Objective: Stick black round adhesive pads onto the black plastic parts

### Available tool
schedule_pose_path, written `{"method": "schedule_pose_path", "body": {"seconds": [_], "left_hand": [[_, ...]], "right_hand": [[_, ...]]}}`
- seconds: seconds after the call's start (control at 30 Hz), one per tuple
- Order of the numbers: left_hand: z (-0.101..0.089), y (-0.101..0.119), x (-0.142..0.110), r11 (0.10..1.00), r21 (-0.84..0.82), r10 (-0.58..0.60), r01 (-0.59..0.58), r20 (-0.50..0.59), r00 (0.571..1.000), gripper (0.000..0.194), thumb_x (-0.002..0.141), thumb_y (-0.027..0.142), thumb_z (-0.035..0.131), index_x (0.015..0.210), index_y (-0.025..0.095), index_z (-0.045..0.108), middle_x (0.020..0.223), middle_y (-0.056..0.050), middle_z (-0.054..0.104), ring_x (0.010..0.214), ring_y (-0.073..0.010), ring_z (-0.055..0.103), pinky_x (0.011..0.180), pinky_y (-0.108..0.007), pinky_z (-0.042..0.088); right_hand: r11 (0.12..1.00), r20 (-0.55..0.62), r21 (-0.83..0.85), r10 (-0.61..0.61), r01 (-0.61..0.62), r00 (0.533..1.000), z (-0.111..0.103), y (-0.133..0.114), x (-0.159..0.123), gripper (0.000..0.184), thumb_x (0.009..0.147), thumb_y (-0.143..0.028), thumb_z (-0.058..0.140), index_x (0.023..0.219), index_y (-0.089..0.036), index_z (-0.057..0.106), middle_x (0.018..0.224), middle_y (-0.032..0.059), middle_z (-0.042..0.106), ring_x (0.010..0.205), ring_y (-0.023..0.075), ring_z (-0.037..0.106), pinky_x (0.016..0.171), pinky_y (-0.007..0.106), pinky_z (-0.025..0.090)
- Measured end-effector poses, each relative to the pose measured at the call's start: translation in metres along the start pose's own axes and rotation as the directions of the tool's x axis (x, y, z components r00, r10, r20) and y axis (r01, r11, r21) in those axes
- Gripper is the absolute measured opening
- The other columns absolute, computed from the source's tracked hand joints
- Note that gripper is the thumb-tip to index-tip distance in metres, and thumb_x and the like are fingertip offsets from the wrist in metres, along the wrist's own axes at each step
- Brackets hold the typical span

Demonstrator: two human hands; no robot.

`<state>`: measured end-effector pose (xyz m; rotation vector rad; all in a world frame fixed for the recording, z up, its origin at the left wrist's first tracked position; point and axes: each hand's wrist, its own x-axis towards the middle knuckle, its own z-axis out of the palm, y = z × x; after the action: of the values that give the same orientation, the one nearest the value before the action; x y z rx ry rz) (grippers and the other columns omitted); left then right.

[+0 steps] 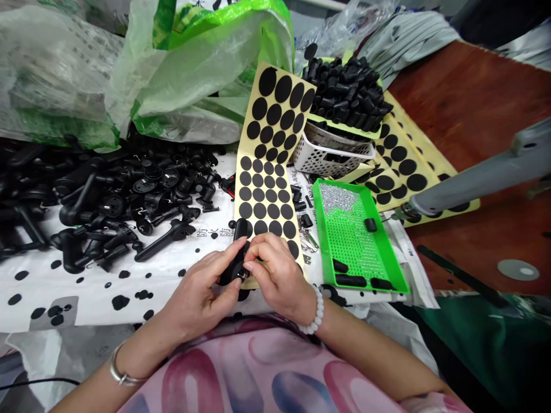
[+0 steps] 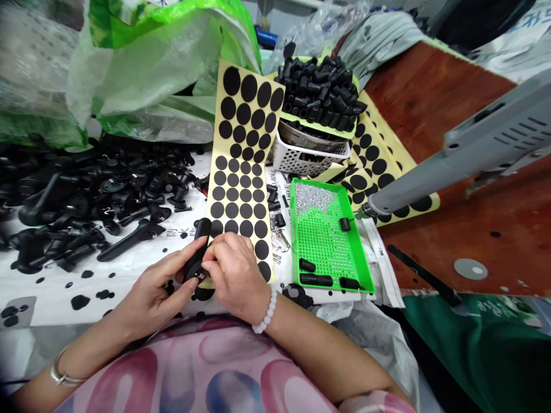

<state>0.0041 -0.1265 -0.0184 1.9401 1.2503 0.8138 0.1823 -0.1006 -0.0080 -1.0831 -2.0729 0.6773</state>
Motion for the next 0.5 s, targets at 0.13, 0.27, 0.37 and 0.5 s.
{"method": "schedule_pose_path", "body": {"seconds": [0.13,0.27,0.37,0.5], "left_hand": [[0.0013,-0.0028,0.0006,1.000,0.006,-0.029,0.029,0.010,1.000,0.058,0.089,0.022,0.048,0.145,0.020,0.033,0.091,-0.003,0.061,0.078,-0.0149,0.058,0.076,-0.030,0.051],[0.0012,-0.0029,0.0024,0.999,-0.006,-0.047,0.048,0.021,0.999,0.059,0.088,0.022,0.049,0.144,0.018,0.034,0.087,-0.002,0.061,0.077,-0.0150,0.058,0.073,-0.027,0.050],[0.0020,-0.0041,0.0027,0.998,0.002,-0.064,0.064,0.013,0.998,0.060,0.088,0.023,0.049,0.145,0.019,0.033,0.083,-0.001,0.060,0.072,-0.0140,0.057,0.067,-0.026,0.049],[0.0034,-0.0063,0.0015,0.998,0.045,-0.037,0.035,0.046,0.998,0.060,0.088,0.022,0.049,0.145,0.022,0.032,0.091,-0.002,0.062,0.075,-0.0139,0.057,0.070,-0.028,0.050]], "right_hand": [[0.997,-0.010,-0.061,-0.036,0.036,0.999,0.0021,-0.0008,-0.0045,0.014,0.090,-0.017,0.044,0.080,-0.019,0.052,0.087,0.0065,0.057,0.086,0.0203,0.052,0.083,0.039,0.041],[0.998,-0.007,-0.052,-0.030,0.030,1.000,-0.0014,-0.0028,-0.0055,0.013,0.090,-0.016,0.044,0.081,-0.020,0.051,0.088,0.0059,0.057,0.088,0.0200,0.052,0.083,0.038,0.041],[0.999,0.011,-0.043,-0.026,0.027,1.000,-0.0038,-0.0021,-0.0037,0.013,0.090,-0.017,0.043,0.080,-0.020,0.050,0.087,0.0058,0.057,0.088,0.0200,0.053,0.083,0.038,0.039],[0.998,0.074,0.006,0.059,-0.059,0.996,-0.0051,0.0007,-0.0001,0.014,0.090,-0.018,0.043,0.078,-0.021,0.048,0.084,0.0046,0.057,0.084,0.0198,0.053,0.081,0.037,0.040]]}}
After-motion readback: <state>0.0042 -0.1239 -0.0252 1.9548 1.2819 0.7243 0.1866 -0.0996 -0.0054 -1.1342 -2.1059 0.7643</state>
